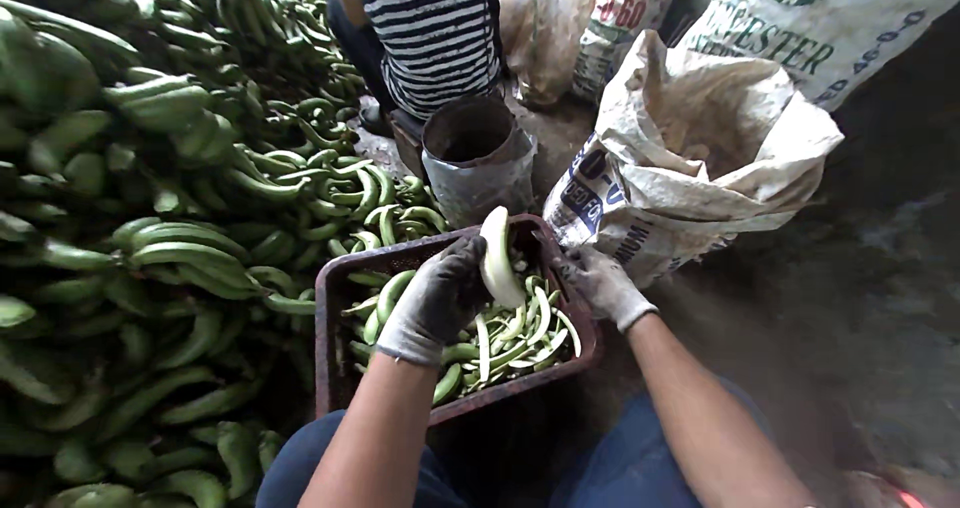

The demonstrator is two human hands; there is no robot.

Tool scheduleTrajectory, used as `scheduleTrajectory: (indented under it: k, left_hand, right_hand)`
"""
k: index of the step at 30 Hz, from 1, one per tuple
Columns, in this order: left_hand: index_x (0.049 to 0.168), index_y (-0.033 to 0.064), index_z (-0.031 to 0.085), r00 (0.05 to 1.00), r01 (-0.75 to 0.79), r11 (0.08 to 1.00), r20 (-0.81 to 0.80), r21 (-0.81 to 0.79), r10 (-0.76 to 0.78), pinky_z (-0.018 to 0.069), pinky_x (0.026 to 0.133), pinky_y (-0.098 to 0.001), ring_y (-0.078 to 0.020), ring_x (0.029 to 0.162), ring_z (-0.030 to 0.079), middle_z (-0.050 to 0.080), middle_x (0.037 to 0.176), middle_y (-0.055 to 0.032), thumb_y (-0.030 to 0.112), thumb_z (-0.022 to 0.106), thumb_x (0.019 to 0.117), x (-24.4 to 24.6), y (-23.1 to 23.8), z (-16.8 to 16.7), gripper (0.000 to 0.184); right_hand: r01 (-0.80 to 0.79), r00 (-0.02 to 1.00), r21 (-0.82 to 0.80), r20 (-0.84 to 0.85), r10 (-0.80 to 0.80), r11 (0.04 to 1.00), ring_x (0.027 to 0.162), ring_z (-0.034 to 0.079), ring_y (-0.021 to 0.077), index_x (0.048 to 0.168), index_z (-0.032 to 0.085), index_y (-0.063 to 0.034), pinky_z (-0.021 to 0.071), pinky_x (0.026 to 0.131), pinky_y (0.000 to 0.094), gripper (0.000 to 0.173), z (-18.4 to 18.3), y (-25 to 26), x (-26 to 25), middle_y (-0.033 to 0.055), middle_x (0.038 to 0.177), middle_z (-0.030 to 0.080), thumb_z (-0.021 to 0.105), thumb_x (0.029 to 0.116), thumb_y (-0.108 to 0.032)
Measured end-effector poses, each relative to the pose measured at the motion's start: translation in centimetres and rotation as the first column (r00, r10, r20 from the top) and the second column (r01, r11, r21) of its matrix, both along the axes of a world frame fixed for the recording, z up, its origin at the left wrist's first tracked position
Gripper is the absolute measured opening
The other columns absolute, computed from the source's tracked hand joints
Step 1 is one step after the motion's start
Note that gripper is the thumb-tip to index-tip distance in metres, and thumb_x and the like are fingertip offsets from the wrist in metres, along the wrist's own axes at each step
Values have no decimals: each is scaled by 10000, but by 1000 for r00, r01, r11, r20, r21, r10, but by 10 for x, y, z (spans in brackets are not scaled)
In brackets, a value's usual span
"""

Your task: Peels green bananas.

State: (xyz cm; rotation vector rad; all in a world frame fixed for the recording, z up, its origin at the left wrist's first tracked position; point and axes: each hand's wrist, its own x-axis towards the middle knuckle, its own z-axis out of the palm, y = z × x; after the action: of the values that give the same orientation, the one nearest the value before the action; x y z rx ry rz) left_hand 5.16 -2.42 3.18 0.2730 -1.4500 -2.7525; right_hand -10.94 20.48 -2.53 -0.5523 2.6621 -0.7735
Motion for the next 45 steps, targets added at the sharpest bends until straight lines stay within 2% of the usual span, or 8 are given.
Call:
scheduleTrajectory:
  k: [5, 9, 16, 22, 31, 36, 40, 45]
  left_hand:
    - [1202, 110, 640, 996, -91, 993, 10, 78, 90, 580, 590, -304, -161, 723, 672, 699, 944, -101, 381, 475, 1072, -5, -1, -3, 342]
    - [1251, 124, 624, 998, -11, 1000, -68, 3, 11, 581, 633, -294, -134, 739, 665, 696, 948, -82, 332, 410, 1092, -2, 3, -4, 338]
    - [1420, 141, 559, 997, 71, 996, -17, -50, -71, 611, 788, -391, -203, 905, 699, 692, 1132, -134, 287, 431, 1095, -7, 11, -12, 379]
    - [1307, 115, 610, 981, 160, 982, -129, 102, -147, 601, 805, -410, -221, 893, 687, 684, 1064, -142, 305, 458, 1067, -11, 6, -20, 342]
    - [1318, 142, 573, 983, 49, 994, -178, 93, -32, 605, 793, -365, -180, 856, 690, 690, 1019, -99, 319, 500, 1069, -12, 6, -23, 314]
    - [1404, 172, 523, 980, 27, 994, -199, 104, -6, 605, 681, -315, -158, 773, 685, 693, 1009, -93, 424, 546, 1044, -12, 8, -22, 440]
    - [1414, 184, 527, 983, 5, 998, -181, 61, 6, 607, 800, -395, -199, 919, 694, 691, 1098, -98, 530, 487, 1043, -10, 10, -19, 509]
    - [1331, 167, 589, 992, 27, 1000, -125, 7, -26, 607, 751, -342, -171, 846, 694, 706, 1013, -88, 505, 566, 1015, -7, 26, -11, 463]
  right_hand:
    - [-316, 945, -459, -232, 232, 830, 1028, 676, 132, 1356, 646, -223, 601, 891, 427, 542, 23, 6, 39, 10, 1190, 689, 657, 946, -577]
    - [-510, 850, -398, -368, 377, 762, 1196, 626, 128, 1329, 692, -213, 541, 1033, 396, 437, 16, 3, 53, 4, 1266, 682, 665, 981, -477]
    - [-237, 952, -333, -266, 150, 913, 1164, 648, 212, 1435, 602, -278, 540, 988, 530, 525, 14, -5, 21, 41, 1313, 663, 536, 1013, -584]
    - [-32, 991, -331, -132, -13, 943, 1125, 673, 215, 1375, 623, -291, 546, 960, 576, 487, 12, 9, 6, 23, 1270, 690, 518, 1013, -599]
    - [-194, 968, -463, -232, 93, 865, 921, 672, 108, 1314, 666, -248, 588, 825, 418, 592, 28, 11, 38, -22, 1107, 706, 588, 927, -690]
    - [-296, 951, -525, -242, 193, 798, 919, 671, 82, 1307, 684, -225, 596, 818, 363, 579, 26, 10, 49, -15, 1107, 706, 626, 926, -657]
    - [-431, 895, -507, -343, 285, 746, 958, 678, 80, 1285, 708, -205, 609, 844, 348, 502, 24, 7, 55, -17, 1105, 707, 682, 934, -563]
    - [-449, 872, -474, -419, 254, 757, 987, 675, 92, 1277, 722, -224, 605, 852, 366, 467, 23, 3, 54, -14, 1119, 707, 655, 956, -557]
